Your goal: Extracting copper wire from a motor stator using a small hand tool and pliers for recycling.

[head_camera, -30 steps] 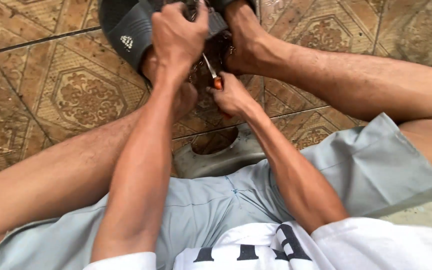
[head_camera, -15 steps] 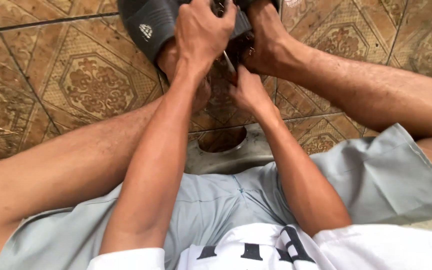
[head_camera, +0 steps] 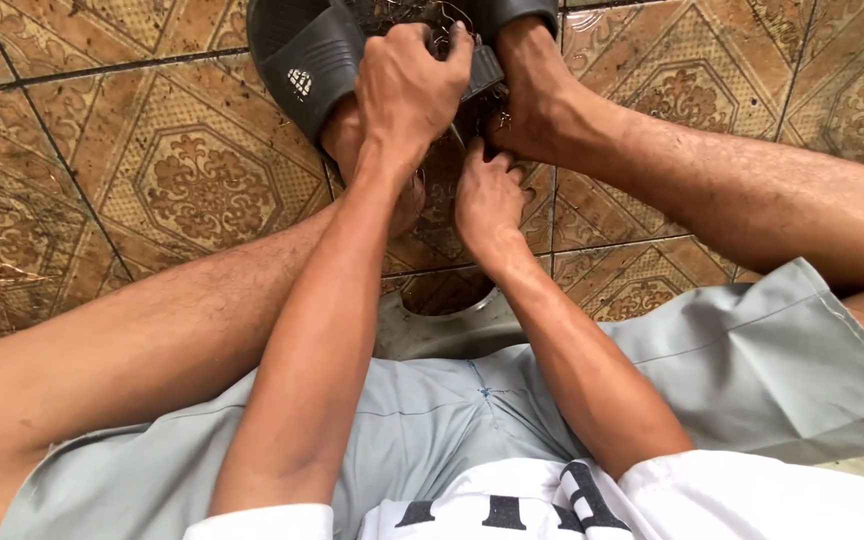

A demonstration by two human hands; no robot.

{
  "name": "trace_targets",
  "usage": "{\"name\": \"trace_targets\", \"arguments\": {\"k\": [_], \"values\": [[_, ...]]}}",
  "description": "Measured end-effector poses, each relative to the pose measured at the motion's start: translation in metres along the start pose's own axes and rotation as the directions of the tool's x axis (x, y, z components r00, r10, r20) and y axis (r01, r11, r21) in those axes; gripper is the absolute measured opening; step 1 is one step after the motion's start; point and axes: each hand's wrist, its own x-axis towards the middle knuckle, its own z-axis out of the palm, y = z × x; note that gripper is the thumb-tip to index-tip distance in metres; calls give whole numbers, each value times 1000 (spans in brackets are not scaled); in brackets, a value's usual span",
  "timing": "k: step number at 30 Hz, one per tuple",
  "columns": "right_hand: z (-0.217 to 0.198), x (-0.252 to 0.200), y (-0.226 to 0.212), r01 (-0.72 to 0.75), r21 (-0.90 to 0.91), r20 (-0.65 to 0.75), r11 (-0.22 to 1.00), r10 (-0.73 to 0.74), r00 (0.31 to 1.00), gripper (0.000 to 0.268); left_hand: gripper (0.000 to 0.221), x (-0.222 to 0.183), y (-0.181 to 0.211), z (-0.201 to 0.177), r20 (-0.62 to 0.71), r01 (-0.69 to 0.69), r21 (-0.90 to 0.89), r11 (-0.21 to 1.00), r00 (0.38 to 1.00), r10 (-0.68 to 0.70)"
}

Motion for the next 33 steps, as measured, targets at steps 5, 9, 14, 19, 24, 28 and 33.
{"name": "trace_targets", "arguments": {"k": [5,9,14,19,24,28,33], "values": [[-9,1,2,30,33,-40,999,-28,999,43,40,-3,13,-10,-29,10,4,1000,1000,-10],[-57,9,18,-273,755,429,596,-134,893,16,34,-4,6,-4,-71,-64,-8,998,995,63],[-49,-6,17,-657,646,450,-389,-500,740,6,38,0,4,-2,-47,-66,7,998,997,66],[-93,-20,5,-494,854,518,160,-194,833,10,20,-6,20,-14,-65,-98,-49,994,993,95],[-100,-14,3,-455,806,546,379,-178,819,10,36,-1,0,-4,-66,-97,-26,995,993,95],[-34,0,20,-88,647,272,757,-122,955,37,45,0,17,-17,-48,20,65,998,999,-17],[-5,-12,0,189,623,-79,759,-179,981,43,41,0,2,-7,-18,-35,18,999,999,35]]}}
